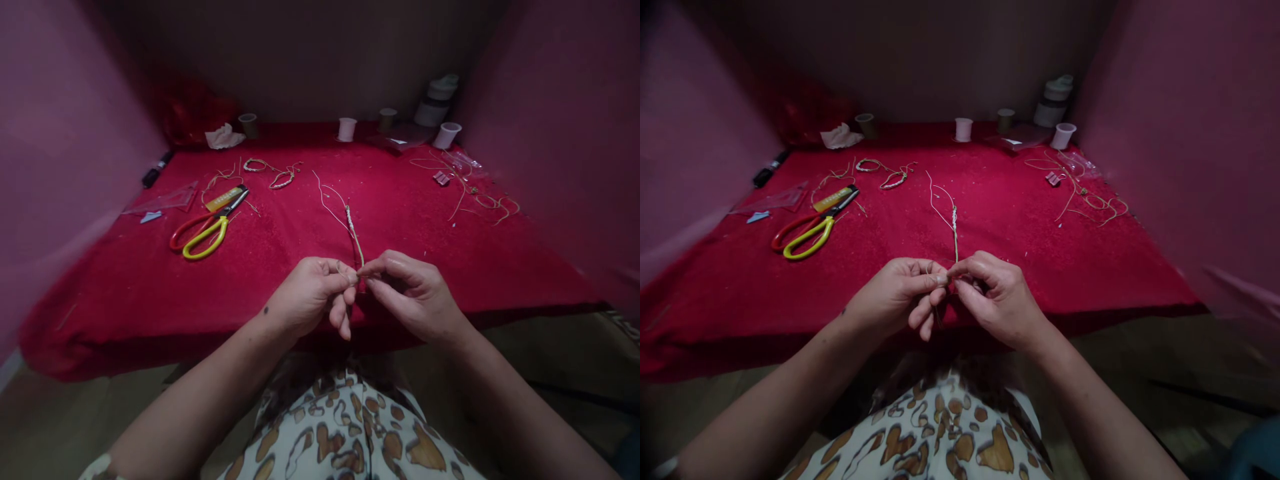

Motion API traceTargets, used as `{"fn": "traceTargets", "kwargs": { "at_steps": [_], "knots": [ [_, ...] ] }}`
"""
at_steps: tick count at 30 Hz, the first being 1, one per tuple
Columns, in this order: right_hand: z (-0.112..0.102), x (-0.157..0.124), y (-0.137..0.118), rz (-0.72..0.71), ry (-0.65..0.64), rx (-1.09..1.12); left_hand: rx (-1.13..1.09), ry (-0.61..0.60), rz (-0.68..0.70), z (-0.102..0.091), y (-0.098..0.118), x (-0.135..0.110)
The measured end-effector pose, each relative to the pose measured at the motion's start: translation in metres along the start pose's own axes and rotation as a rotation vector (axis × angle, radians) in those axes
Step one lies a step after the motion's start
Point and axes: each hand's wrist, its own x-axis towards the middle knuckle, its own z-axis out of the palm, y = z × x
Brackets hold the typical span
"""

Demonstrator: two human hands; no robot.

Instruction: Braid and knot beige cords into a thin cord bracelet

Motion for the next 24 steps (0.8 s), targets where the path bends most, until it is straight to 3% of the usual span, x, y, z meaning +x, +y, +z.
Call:
{"fn": "traceTargets", "kwargs": {
  "at_steps": [3, 15, 24],
  "knots": [
    [0.0, 0.001, 0.0, 0.04, 0.01, 0.037, 0.013, -0.01, 0.007, 0.001, -0.001, -0.001],
    [0.004, 0.012, -0.004, 0.478, -0.024, 0.422, 0.125, 0.017, 0.02, 0.005, -0.003, -0.003],
    [0.002, 0.012, -0.004, 0.543, -0.076, 0.44, 0.128, 0.025, 0.015, 0.006, -0.003, -0.003]
  ]
}}
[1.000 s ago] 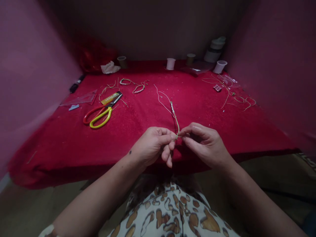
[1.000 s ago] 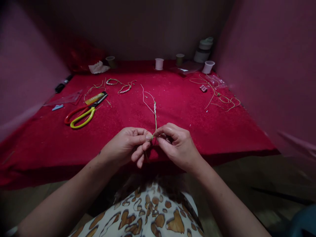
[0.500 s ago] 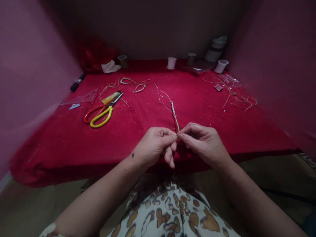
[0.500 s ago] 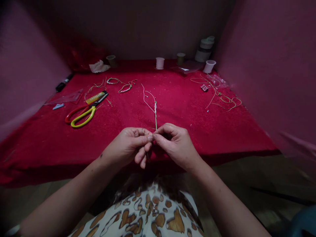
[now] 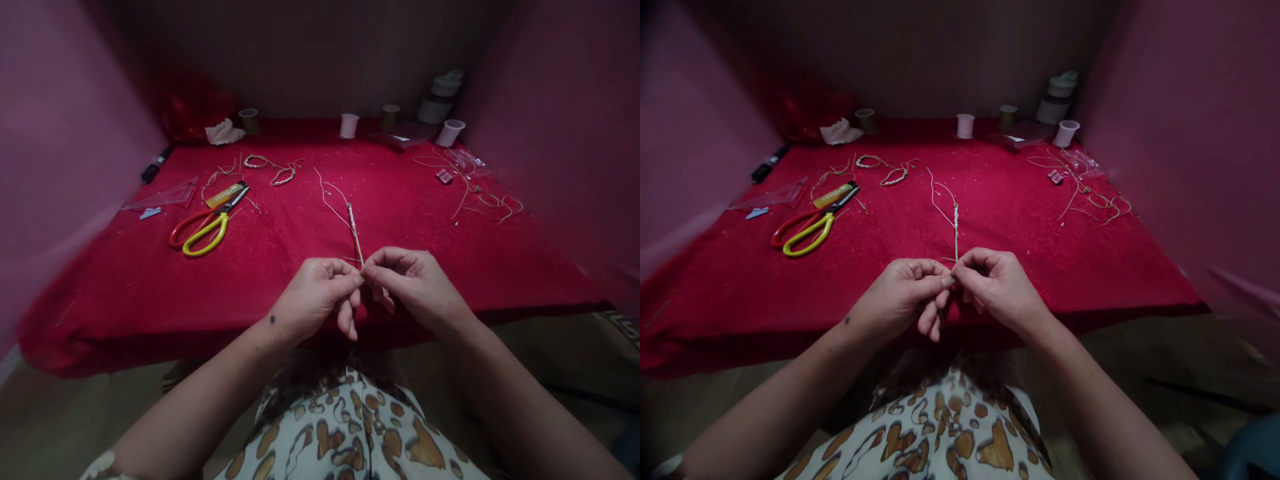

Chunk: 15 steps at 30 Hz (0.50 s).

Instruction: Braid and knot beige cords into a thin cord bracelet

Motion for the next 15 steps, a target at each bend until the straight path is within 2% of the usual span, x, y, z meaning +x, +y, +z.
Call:
{"fn": "traceTargets", "kwargs": {
  "at_steps": [7, 15],
  "knots": [
    [-0.0001, 0.0052, 0.0019, 0.017, -0.013, -0.014, 0.038, 0.032, 0.012, 0.0026, 0.0016, -0.001],
    [-0.0036, 0.0086, 0.0032, 0.003, -0.109, 0.099, 0.027, 0.036, 0.037, 0.0028, 0.0007, -0.0024]
  ]
}}
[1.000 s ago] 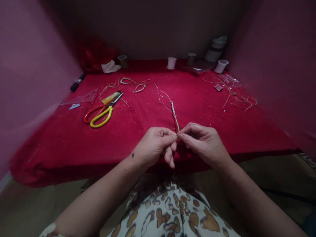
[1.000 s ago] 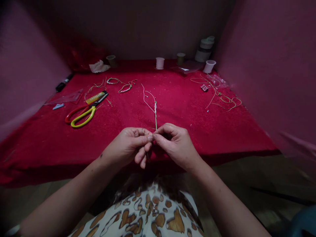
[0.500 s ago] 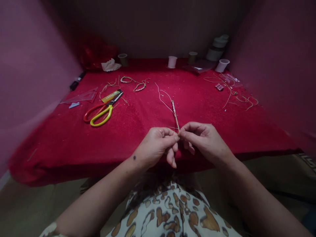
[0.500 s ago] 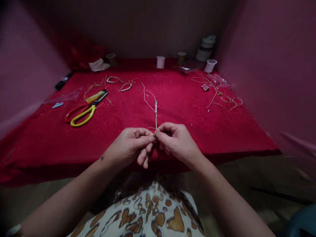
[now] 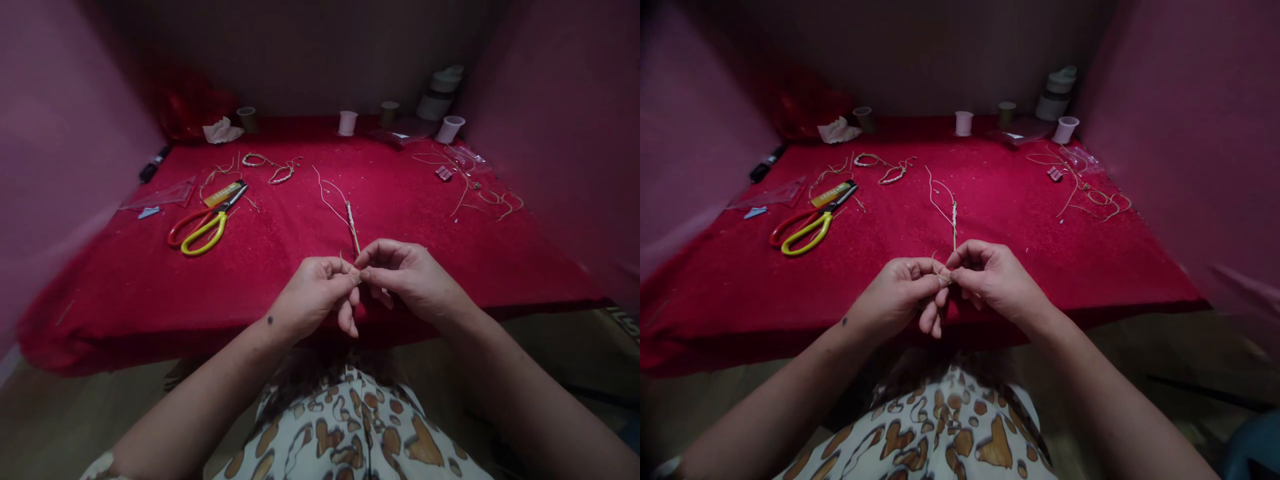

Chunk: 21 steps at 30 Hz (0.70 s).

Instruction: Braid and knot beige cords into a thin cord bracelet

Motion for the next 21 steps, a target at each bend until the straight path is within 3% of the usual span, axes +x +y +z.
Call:
{"fn": "traceTargets", "kwargs": {
  "at_steps": [5, 12, 21],
  "knots": [
    [-0.001, -0.0023, -0.0022, 0.023, 0.004, 0.007, -0.022, -0.009, -0.007, 0.0004, 0.0011, 0.0007],
    [0.004, -0.0062, -0.0067, 0.017, 0.08, -0.143, -0.036, 0.038, 0.02, 0.0018, 0.0003, -0.0001],
    [0.0059, -0.0085, -0.0051, 0.051, 0.106, -0.042, -0.067, -0.029, -0.001, -0.0028, 0.0012, 0.0001]
  ]
}}
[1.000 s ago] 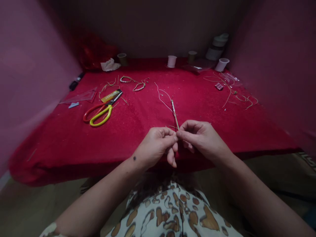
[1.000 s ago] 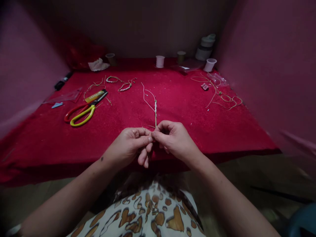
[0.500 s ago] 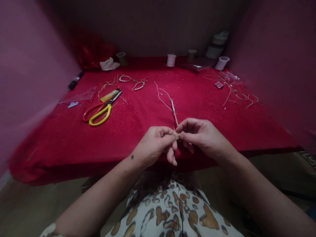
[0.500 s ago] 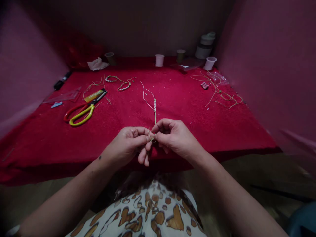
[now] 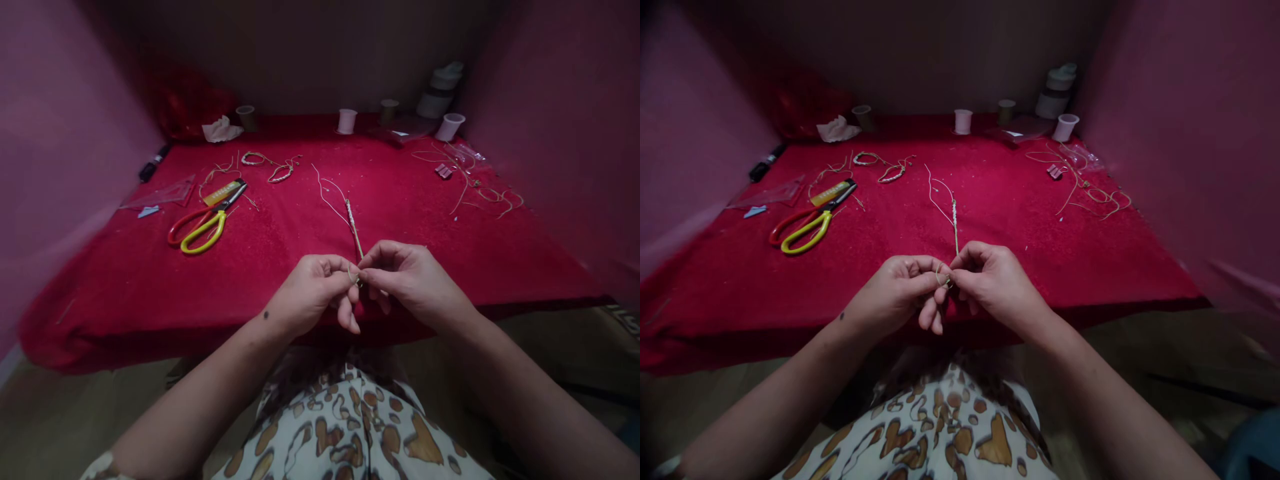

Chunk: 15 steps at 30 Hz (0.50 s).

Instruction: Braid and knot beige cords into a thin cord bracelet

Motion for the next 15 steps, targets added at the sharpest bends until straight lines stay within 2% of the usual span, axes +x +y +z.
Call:
{"fn": "traceTargets", "kwargs": {
  "at_steps": [7, 15],
  "knots": [
    [-0.0017, 0.0036, 0.0066, 0.044, -0.001, 0.156, -0.05, -0.003, -0.019, -0.0031, 0.0001, 0.0022],
    [-0.0063, 0.0033, 0.0104, 0.007, -0.074, 0.148, -0.012, 0.004, -0.025, -0.0012, -0.0001, 0.0021]
  ]
}}
